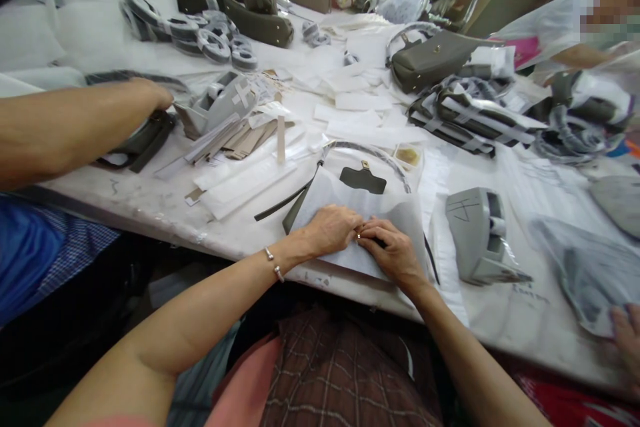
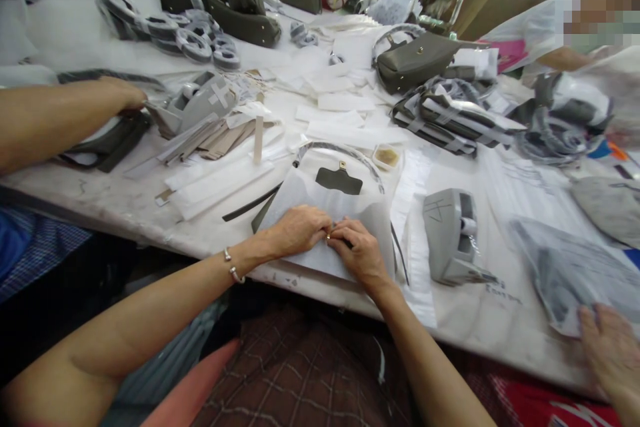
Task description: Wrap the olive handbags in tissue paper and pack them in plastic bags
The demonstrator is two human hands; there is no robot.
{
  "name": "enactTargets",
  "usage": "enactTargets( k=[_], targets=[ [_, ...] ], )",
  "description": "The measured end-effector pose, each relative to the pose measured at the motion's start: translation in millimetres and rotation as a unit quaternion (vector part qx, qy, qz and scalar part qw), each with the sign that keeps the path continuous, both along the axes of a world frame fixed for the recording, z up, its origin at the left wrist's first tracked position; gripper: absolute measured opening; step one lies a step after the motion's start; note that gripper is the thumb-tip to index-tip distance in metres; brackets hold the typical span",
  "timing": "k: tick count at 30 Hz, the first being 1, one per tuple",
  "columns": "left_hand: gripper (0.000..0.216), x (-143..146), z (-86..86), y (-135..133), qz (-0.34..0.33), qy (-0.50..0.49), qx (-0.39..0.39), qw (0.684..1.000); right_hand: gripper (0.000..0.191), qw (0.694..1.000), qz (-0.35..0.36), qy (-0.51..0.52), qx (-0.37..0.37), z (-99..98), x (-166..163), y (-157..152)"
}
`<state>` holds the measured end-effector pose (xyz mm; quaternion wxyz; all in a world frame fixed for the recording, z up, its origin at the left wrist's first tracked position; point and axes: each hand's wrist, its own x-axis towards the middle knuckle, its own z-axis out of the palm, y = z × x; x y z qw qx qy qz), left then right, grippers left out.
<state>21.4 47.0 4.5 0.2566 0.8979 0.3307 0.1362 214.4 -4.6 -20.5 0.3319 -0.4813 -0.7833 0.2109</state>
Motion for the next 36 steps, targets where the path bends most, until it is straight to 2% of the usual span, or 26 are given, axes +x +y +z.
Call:
enactTargets(
  k=[10, 36],
  targets=[
    [0.015, -5, -5.8, 3, -0.003, -0.032, -0.025, 0.999, 0.008, 1.0, -0.007, -0.01, -0.003, 4.3, -2, -1],
    [0.009, 1, -8.2, -8, 0.039, 0.045, 0.07, 0.996, 0.008, 1.0, 0.003, 0.007, 0.015, 1.2, -1, 0]
  ],
)
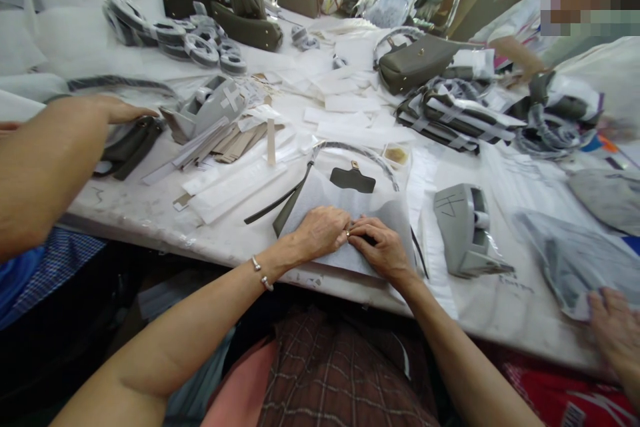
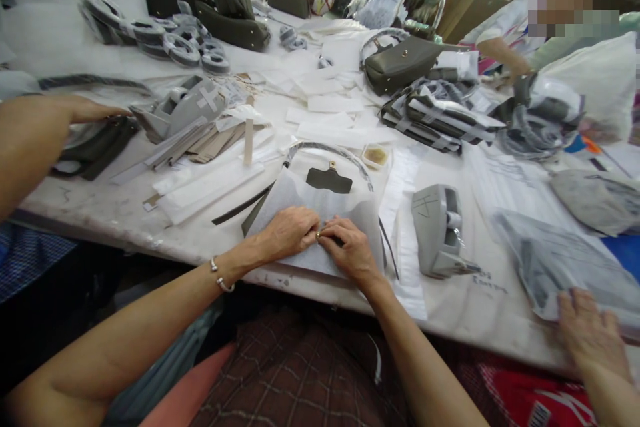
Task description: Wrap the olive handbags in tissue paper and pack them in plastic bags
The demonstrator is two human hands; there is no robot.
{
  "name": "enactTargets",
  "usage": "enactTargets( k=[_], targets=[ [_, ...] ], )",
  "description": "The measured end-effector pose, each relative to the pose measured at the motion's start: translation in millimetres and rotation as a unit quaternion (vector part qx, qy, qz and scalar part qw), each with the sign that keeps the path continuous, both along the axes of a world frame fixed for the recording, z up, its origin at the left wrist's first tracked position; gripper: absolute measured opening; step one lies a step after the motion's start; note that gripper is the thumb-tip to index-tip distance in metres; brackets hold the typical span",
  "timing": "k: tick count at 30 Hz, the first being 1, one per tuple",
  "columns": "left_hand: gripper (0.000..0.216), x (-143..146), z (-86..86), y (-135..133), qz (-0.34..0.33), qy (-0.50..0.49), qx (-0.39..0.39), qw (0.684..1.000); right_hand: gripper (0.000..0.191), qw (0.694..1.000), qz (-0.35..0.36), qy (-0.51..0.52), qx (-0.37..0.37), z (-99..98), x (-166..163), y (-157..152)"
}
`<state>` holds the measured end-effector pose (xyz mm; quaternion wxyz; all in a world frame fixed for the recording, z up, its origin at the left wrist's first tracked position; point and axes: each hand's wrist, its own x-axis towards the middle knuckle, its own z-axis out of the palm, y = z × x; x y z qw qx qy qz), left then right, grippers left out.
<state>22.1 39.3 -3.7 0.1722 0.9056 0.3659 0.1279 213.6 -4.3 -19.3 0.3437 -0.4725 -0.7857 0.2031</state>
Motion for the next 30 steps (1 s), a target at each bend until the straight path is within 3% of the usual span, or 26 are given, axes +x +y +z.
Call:
enactTargets(
  k=[11, 20, 30],
  targets=[
    [0.01, 7.4, 1.5, -2.3, 0.049, 0.043, -0.002, 0.998, 0.011, 1.0, 0.002, 0.007, -0.008, -1.9, 2.9, 1.2],
    [0.009, -0.8, 4.8, -2.1, 0.009, 0.024, -0.011, 1.0, 0.006, 1.0, -0.009, 0.016, -0.008, 2.4, -2.1, 0.1],
    [0.01, 8.9, 4.2, -4.2, 0.071, 0.026, -0.03, 0.997, 0.011, 1.0, 0.025, 0.008, -0.008, -2.7, 4.9, 3.4]
  ],
)
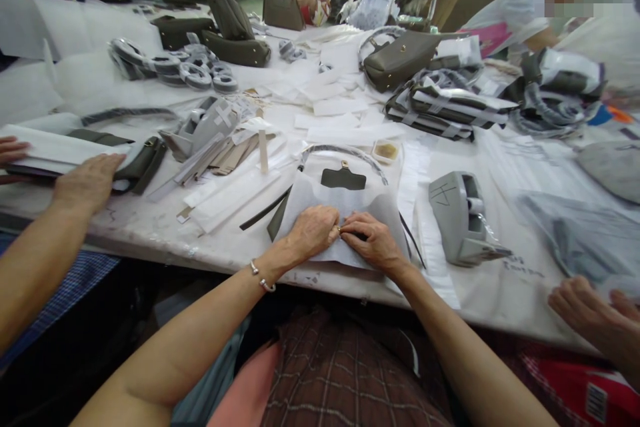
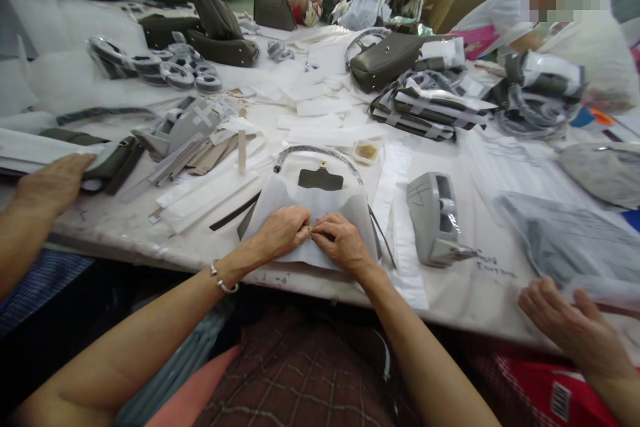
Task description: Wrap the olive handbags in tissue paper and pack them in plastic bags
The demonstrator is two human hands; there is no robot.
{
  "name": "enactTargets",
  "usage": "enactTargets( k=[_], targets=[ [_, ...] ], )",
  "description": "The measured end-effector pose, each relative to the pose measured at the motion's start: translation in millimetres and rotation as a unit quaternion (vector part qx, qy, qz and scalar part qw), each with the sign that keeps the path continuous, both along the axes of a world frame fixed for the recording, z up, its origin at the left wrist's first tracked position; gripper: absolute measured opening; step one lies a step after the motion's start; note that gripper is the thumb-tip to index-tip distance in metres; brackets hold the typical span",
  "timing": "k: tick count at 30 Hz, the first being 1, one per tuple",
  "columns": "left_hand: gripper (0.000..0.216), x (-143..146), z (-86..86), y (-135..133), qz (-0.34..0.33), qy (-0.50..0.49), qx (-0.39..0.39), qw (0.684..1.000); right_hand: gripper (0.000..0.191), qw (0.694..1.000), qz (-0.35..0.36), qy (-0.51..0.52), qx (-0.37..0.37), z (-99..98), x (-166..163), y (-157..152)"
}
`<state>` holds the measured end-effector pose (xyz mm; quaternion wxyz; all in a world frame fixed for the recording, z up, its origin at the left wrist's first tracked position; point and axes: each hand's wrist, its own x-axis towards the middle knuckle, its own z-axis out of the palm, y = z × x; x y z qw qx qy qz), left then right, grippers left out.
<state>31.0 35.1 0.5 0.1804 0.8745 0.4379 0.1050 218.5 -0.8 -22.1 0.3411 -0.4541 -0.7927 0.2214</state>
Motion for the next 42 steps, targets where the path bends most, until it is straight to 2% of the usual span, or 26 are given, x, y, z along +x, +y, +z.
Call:
enactTargets(
  k=[6, 14, 18, 23, 27, 32, 38, 42],
  targets=[
    [0.009, -3, -0.1, 6, 0.036, -0.049, -0.031, 0.998, 0.009, 1.0, 0.002, 0.017, -0.001, 1.2, -2, -2],
    [0.011, -14, -3.3, 10, 0.028, -0.17, -0.066, 0.983, 0.01, 0.996, -0.066, 0.051, -0.04, 4.9, -4, -4],
    [0.013, -13, -4.3, 9, -0.006, -0.153, -0.063, 0.986, 0.015, 0.992, -0.099, 0.059, -0.056, 3.7, -3, -4],
    [0.011, -14, -7.1, 10, -0.051, -0.145, -0.046, 0.987, 0.013, 0.991, -0.094, 0.068, -0.061, 4.7, -3, -5],
    [0.007, -14, -7.1, 10, -0.048, -0.137, -0.044, 0.988, 0.011, 0.993, -0.09, 0.06, -0.054, 5.6, -4, -6],
    [0.006, -8, -3.3, 7, -0.041, -0.08, -0.013, 0.996, 0.013, 0.996, -0.065, 0.044, -0.036, 5.3, -6, -6],
    [0.007, -3, -3.4, 3, -0.037, 0.0, 0.033, 0.999, 0.023, 0.997, -0.044, 0.036, -0.042, 4.6, -7, -6],
    [0.008, -1, -7.5, 1, -0.016, 0.0, 0.042, 0.999, 0.029, 0.997, -0.039, 0.031, -0.058, 5.5, -6, -7]
  ],
)
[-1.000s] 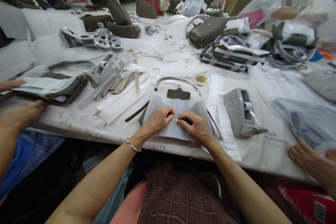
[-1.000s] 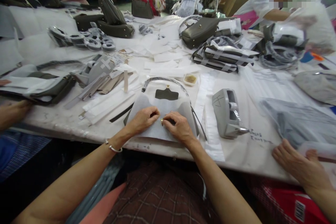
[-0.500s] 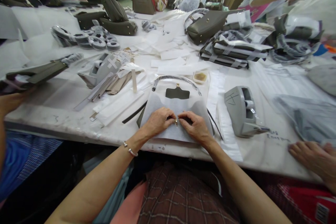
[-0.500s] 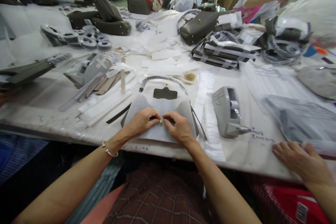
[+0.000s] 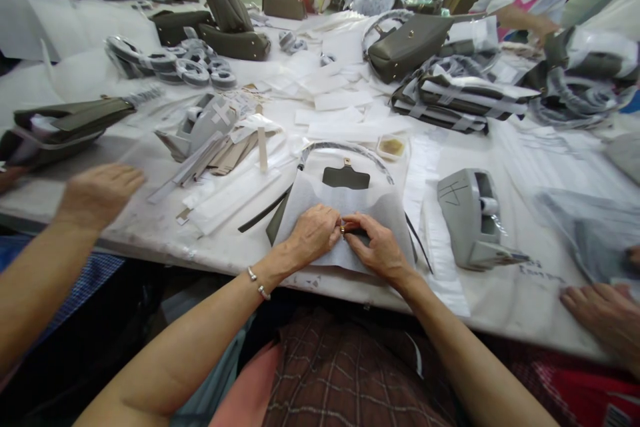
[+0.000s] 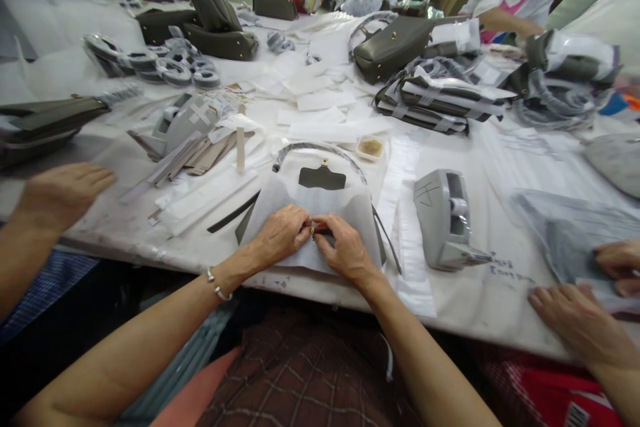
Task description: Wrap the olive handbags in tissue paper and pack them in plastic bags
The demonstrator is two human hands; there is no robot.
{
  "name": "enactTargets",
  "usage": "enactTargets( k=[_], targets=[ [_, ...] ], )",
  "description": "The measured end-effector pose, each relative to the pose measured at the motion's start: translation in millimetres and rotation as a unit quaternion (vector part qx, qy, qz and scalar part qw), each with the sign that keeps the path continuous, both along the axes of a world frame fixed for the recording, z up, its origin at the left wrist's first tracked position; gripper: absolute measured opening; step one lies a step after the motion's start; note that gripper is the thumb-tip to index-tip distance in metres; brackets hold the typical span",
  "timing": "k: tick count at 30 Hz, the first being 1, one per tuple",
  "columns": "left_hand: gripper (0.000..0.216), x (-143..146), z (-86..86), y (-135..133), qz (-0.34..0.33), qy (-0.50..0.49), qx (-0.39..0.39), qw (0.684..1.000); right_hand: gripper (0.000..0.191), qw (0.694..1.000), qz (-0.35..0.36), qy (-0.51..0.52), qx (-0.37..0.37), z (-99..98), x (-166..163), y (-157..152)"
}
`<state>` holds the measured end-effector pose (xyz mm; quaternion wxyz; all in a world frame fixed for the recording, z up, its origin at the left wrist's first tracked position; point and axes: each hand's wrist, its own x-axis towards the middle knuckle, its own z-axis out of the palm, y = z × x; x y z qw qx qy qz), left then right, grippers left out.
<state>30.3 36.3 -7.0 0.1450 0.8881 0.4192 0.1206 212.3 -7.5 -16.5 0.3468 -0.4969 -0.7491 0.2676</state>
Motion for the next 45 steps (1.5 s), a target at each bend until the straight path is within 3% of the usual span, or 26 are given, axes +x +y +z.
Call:
enactTargets(
  k=[5, 11, 16, 27, 32, 36, 39, 45],
  targets=[
    [0.009, 0, -1.8, 4, 0.064, -0.047, -0.014, 0.997, 0.031, 1.0, -0.007, -0.004, -0.008, -0.1, 0, -2],
    [0.009, -10, -2.0, 5, 0.008, -0.126, -0.055, 0.99, 0.028, 0.997, -0.046, 0.05, -0.025, 1.7, -2, -1],
    [0.011, -12, -0.5, 3, 0.0, -0.15, -0.08, 0.985, 0.026, 0.993, -0.079, 0.082, -0.028, 1.1, -2, 0],
    [0.016, -16, 13.0, 6, 0.021, -0.242, -0.23, 0.942, 0.022, 0.99, -0.076, 0.116, -0.022, -1.8, -2, 2],
    [0.02, -16, 19.0, 6, 0.016, -0.265, -0.236, 0.935, 0.022, 0.996, -0.051, 0.075, -0.006, -3.9, -3, 5],
    [0.007, -17, 30.4, 9, 0.018, -0.331, -0.193, 0.923, 0.026, 0.994, -0.046, 0.098, -0.034, -1.3, -1, 8],
    [0.011, -19, 46.7, 5, 0.007, -0.334, -0.163, 0.928, 0.027, 0.99, -0.048, 0.12, -0.063, 1.4, 1, 10],
    [0.028, -15, 76.6, -40, -0.05, -0.235, -0.175, 0.955, 0.028, 0.985, -0.052, 0.138, -0.093, 3.6, 3, 11]
  ],
)
